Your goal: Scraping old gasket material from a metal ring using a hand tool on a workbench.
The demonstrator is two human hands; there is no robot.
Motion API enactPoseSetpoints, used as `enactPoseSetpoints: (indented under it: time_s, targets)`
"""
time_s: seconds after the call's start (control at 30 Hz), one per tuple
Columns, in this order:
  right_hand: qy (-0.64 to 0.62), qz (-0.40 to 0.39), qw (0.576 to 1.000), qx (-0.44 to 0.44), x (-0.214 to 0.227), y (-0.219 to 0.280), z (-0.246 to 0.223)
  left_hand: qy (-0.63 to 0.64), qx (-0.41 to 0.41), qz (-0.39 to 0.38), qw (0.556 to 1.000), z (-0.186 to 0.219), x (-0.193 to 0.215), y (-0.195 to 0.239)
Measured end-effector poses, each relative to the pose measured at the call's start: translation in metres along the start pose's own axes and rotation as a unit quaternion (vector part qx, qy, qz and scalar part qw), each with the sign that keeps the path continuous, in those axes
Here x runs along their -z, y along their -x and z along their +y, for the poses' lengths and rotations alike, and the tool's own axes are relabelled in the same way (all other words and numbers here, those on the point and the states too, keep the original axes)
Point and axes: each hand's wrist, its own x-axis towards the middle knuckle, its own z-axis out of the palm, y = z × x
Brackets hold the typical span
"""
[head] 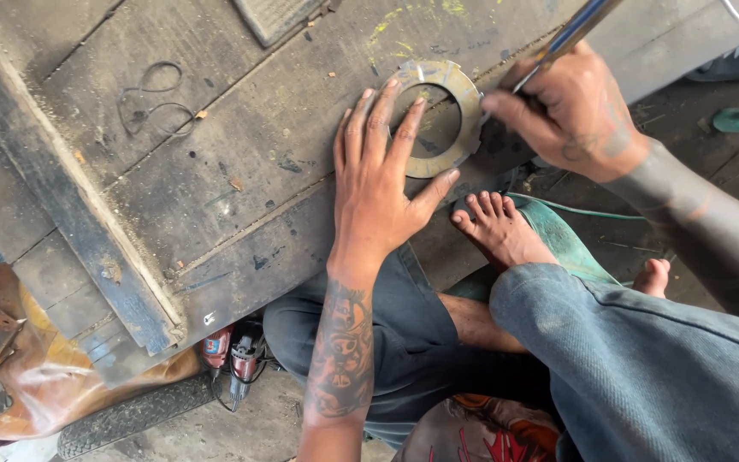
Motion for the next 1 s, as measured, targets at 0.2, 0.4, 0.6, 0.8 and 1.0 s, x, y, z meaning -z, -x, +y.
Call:
enactPoseSetpoints:
  time_s: [0.2, 0.4, 0.6, 0.8, 1.0]
  targets:
    - [0.031, 0.013, 0.999, 0.006, 0.005, -0.002, 0.009, 0.015, -0.003, 0.008, 1.0, 0.002, 0.0, -0.001]
    - [0.029, -0.008, 0.999, 0.017, 0.007, -0.01, 0.017, 0.012, 0.003, -0.003, 1.0, 0.002, 0.0, -0.001]
    - [-0.118, -0.029, 0.992, -0.044, 0.018, -0.024, 0.01, 0.018, -0.002, 0.002, 1.0, 0.0, 0.001, 0.0]
    - [-0.035, -0.117, 0.993, 0.001, 0.014, -0.032, 0.01, 0.02, -0.004, -0.003, 1.0, 0.001, 0.0, 0.0]
    - [-0.085, -0.17, 0.981, 0.032, 0.015, -0.043, 0.008, 0.027, -0.005, 0.005, 1.0, 0.0, 0.001, 0.0]
